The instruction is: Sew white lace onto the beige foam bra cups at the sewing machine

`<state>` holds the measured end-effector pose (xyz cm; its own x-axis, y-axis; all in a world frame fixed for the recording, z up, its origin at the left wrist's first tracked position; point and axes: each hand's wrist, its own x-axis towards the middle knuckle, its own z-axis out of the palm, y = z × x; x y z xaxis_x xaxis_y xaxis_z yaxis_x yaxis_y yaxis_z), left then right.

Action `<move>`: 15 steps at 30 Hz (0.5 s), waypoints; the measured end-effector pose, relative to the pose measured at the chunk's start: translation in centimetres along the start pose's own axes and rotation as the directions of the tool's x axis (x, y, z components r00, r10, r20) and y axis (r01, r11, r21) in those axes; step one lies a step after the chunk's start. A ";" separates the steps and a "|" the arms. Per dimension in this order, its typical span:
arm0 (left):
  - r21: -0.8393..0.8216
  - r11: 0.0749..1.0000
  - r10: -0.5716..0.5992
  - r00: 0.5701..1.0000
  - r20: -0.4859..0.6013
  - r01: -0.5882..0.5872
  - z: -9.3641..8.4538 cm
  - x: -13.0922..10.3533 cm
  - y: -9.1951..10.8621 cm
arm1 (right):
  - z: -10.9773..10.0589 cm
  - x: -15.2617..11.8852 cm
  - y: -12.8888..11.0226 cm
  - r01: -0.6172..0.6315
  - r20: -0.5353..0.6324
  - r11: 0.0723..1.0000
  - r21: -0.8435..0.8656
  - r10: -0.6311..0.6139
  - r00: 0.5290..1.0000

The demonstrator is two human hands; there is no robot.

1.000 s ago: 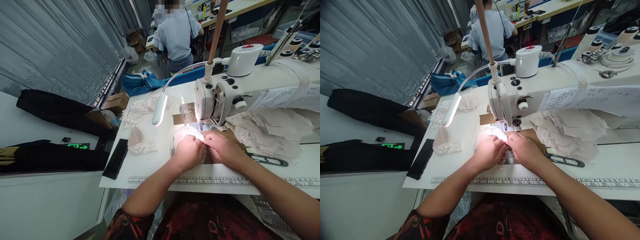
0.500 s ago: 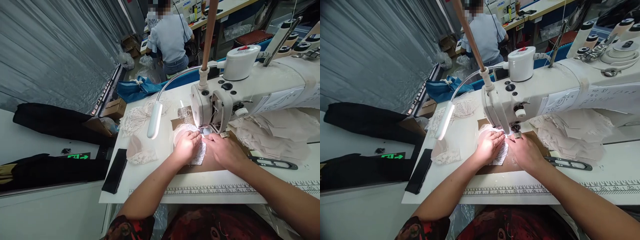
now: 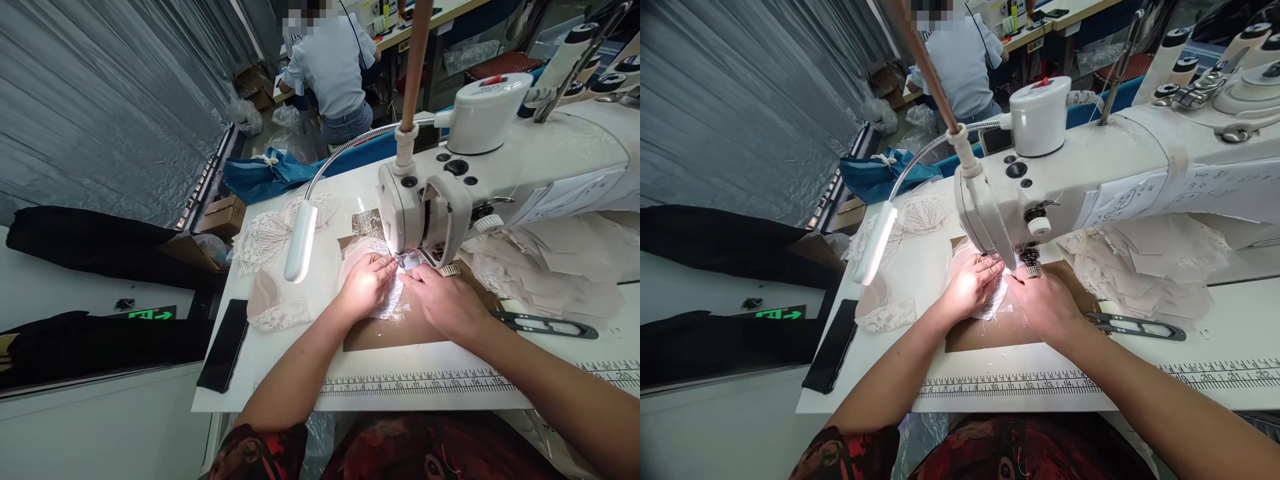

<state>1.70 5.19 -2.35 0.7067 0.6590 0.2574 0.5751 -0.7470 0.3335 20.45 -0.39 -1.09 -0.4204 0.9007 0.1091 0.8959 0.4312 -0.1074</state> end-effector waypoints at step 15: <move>0.321 0.897 -0.322 0.947 0.005 0.304 -0.9 -1.5 2.2 | 2.1 -1.6 0.8 0.007 -0.159 0.995 0.101 0.009 0.987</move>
<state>1.53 2.68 -1.19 0.4857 0.8642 0.1316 0.8629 -0.4981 0.0858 21.51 -1.37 -3.44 -0.3838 0.8850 0.2635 0.8740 0.4403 -0.2056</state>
